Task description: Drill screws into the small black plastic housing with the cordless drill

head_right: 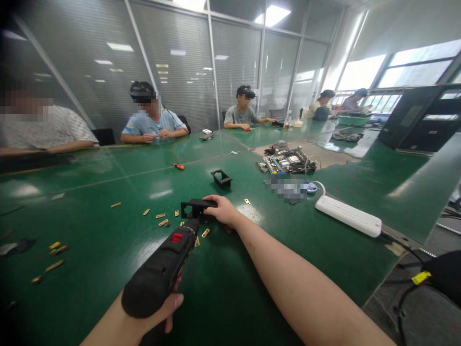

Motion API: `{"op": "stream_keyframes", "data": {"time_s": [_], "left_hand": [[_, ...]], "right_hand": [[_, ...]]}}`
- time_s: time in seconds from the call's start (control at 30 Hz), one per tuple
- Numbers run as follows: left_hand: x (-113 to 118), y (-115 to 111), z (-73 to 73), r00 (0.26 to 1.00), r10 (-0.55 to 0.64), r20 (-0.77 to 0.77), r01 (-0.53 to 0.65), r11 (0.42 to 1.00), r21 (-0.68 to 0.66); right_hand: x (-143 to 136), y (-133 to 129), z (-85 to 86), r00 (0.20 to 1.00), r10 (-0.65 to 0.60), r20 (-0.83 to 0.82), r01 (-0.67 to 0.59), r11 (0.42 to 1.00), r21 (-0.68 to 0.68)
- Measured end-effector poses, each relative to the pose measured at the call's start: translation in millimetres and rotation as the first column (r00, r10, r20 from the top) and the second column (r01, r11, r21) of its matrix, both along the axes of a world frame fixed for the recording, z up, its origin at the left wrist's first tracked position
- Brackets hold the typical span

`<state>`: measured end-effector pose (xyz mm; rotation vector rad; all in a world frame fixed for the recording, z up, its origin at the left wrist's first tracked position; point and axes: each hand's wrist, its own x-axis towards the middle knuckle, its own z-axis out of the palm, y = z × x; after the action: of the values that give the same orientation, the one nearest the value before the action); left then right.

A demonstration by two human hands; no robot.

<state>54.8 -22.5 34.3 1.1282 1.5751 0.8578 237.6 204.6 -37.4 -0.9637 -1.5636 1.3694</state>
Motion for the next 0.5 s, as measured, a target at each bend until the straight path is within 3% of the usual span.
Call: {"op": "stream_keyframes", "data": {"time_s": [0.27,0.5], "left_hand": [[2.7,3.9,-3.0,1.0,0.002,-0.013,-0.002,0.999,-0.037],[-8.1,2.1,-10.6,0.997,-0.044,0.066,0.042,0.999,0.023]], "right_hand": [[0.9,0.1,-1.7,0.999,-0.011,-0.042,0.011,1.0,-0.011],[1.0,1.6,-3.9,0.993,-0.052,-0.111,0.047,0.998,-0.044]]}}
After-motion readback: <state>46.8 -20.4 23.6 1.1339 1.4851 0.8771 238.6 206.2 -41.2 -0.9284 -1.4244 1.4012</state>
